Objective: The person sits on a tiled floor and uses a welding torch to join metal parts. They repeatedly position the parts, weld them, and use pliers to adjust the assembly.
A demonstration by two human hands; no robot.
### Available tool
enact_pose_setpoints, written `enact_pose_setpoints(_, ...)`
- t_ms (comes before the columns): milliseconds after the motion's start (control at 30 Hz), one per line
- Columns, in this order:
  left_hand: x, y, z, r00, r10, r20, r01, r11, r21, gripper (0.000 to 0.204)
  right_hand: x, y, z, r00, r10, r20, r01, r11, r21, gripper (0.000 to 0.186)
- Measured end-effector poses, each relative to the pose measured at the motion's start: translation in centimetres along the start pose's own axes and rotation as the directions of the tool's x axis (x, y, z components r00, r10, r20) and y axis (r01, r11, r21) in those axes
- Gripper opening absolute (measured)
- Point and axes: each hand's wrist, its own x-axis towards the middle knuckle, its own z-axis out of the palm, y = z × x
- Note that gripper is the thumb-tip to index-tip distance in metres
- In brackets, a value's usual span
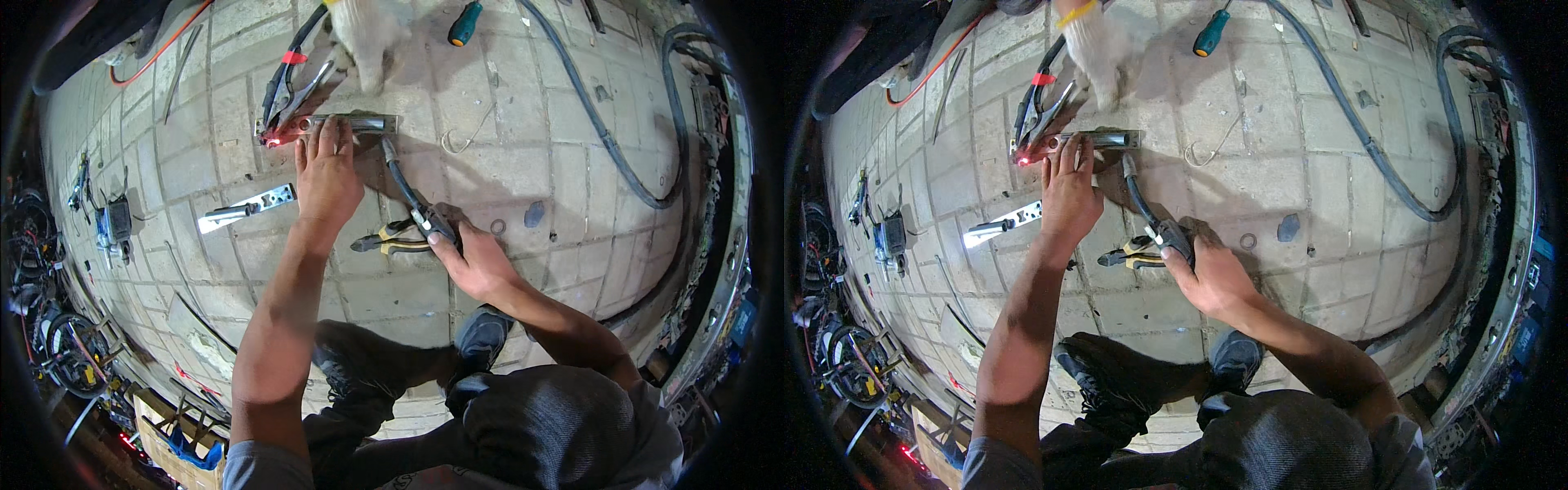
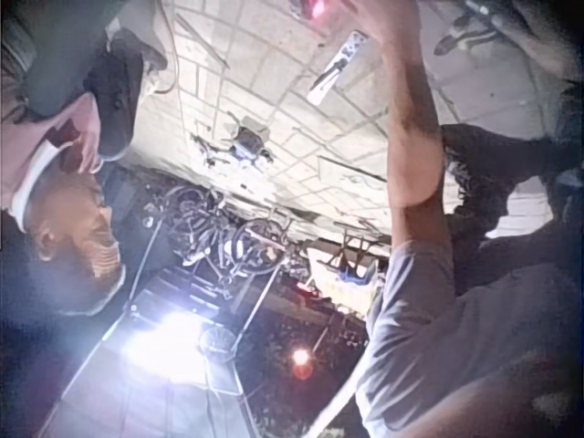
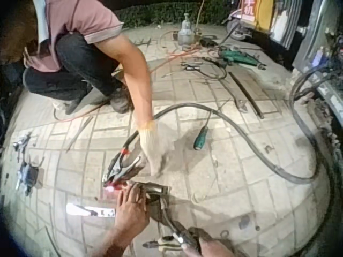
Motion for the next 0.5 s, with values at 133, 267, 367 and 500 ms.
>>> enact_pose_setpoints(133,-0.2,-0.1,0.1,1.0,-0.007,0.015,0.007,1.0,-0.006,0.079,-0.3,-0.7,-0.3,0.995,-0.083,-0.05,0.083,0.996,0.014,0.054)
enact_pose_setpoints(267,-0.1,-0.1,0.1,1.0,-0.005,0.008,0.005,1.0,-0.001,0.078,-0.1,-0.9,-0.6,0.999,0.026,0.046,-0.026,1.0,-0.007,0.055)
enact_pose_setpoints(367,-0.2,-0.1,0.1,1.0,-0.019,0.021,0.018,1.0,0.019,0.078,0.4,-1.5,-0.9,0.986,0.128,0.109,-0.125,0.992,-0.036,0.055)
enact_pose_setpoints(500,0.0,0.1,-0.1,0.999,-0.032,0.042,0.03,0.999,0.031,0.078,0.3,-0.5,-0.1,1.0,0.005,0.01,-0.005,0.999,-0.047,0.055)
